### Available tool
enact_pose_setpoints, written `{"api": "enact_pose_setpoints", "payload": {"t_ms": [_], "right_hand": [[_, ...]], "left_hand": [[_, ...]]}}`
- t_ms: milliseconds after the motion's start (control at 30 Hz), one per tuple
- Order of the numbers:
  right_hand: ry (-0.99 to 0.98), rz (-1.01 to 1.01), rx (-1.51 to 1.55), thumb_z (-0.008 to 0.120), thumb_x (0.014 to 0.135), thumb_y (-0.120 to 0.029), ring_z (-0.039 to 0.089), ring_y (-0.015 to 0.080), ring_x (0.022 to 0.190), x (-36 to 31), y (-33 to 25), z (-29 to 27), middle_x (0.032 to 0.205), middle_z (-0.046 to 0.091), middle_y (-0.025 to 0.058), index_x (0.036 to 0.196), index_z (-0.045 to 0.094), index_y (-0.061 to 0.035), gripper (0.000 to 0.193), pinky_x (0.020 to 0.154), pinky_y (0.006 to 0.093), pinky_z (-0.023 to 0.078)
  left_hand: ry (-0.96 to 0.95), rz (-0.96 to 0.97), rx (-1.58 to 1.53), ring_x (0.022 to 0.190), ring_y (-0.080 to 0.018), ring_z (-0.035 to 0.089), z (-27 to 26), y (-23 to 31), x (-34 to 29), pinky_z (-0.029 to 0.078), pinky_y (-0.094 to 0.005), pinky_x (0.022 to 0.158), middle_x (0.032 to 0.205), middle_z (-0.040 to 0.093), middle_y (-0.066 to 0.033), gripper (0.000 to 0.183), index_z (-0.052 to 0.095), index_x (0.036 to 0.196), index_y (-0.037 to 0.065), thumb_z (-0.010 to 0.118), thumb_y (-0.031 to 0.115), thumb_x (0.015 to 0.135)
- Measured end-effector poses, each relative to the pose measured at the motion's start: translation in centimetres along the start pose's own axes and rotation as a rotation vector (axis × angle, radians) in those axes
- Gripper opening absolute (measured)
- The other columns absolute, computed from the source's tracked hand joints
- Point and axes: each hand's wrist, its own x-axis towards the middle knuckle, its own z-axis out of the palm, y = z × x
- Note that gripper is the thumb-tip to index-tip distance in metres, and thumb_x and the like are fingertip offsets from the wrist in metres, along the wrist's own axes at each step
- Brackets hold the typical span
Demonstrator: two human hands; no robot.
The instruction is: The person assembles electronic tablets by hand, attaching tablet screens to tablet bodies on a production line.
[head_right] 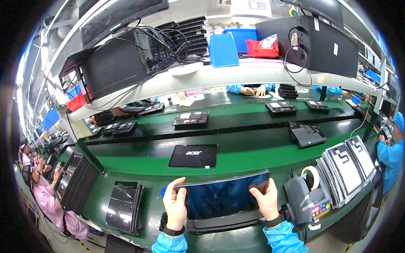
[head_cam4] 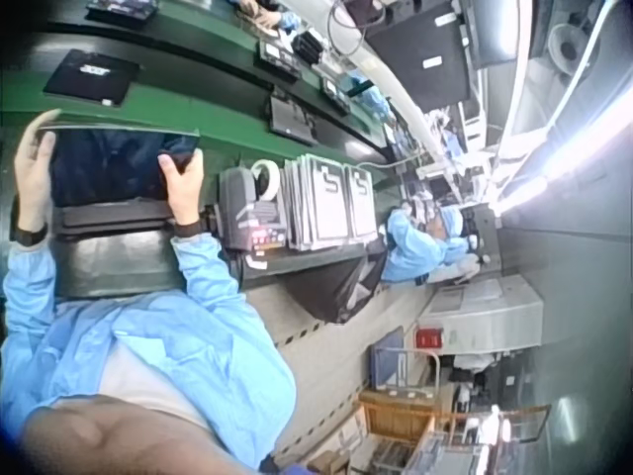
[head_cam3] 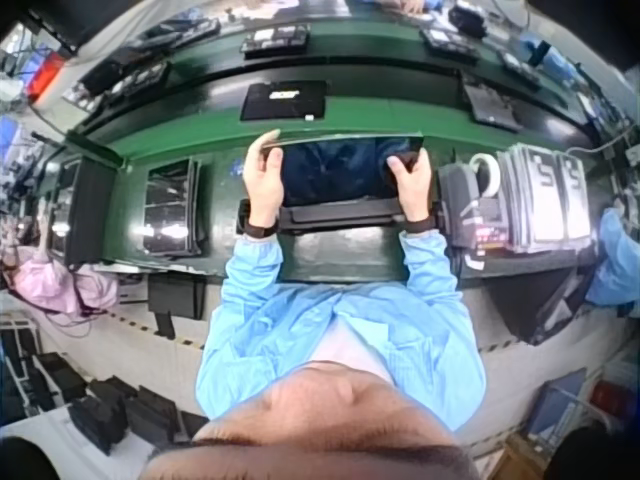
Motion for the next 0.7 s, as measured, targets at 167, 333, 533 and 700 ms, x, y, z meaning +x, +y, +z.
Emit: {"api": "enact_pose_setpoints", "payload": {"t_ms": [167,333,533,700], "right_hand": [[0.042,0.091,0.120,0.076,0.075,-0.007,0.050,0.0069,0.067,-0.6,0.1,0.2,0.073,0.054,0.0006,0.085,0.045,-0.0050,0.033,0.063,0.0219,0.042],[0.048,0.020,0.113,0.074,0.076,-0.004,0.052,0.0079,0.068,-1.7,0.6,-0.2,0.075,0.055,0.0016,0.089,0.044,-0.0041,0.032,0.065,0.0227,0.044],[0.202,-0.218,-0.475,0.066,0.077,-0.002,0.058,0.0172,0.081,-4.5,-4.5,-2.5,0.094,0.058,0.0107,0.105,0.050,0.0000,0.033,0.075,0.0305,0.048],[0.658,-0.311,-0.423,0.047,0.090,-0.004,0.053,0.0141,0.076,-9.9,-8.7,-10.9,0.086,0.053,0.0068,0.098,0.049,-0.0007,0.008,0.072,0.0273,0.045]], "left_hand": [[-0.072,0.061,0.112,0.078,-0.0046,0.045,-0.2,0.7,-0.3,0.038,-0.0177,0.070,0.093,0.054,0.0001,0.028,0.052,0.117,0.001,0.055,0.004,0.089],[0.012,0.228,0.044,0.080,-0.0092,0.048,0.6,0.1,-1.3,0.041,-0.0219,0.073,0.097,0.051,-0.0034,0.029,0.047,0.117,0.003,0.054,0.001,0.089],[0.078,0.367,0.213,0.084,-0.0122,0.049,0.4,-1.2,-0.6,0.040,-0.0260,0.075,0.096,0.051,-0.0036,0.014,0.049,0.102,0.005,0.052,0.004,0.089],[0.118,0.347,0.173,0.095,-0.0147,0.047,-2.5,-1.9,-0.7,0.038,-0.0258,0.084,0.103,0.050,-0.0055,0.015,0.047,0.107,0.003,0.046,0.006,0.092]]}}
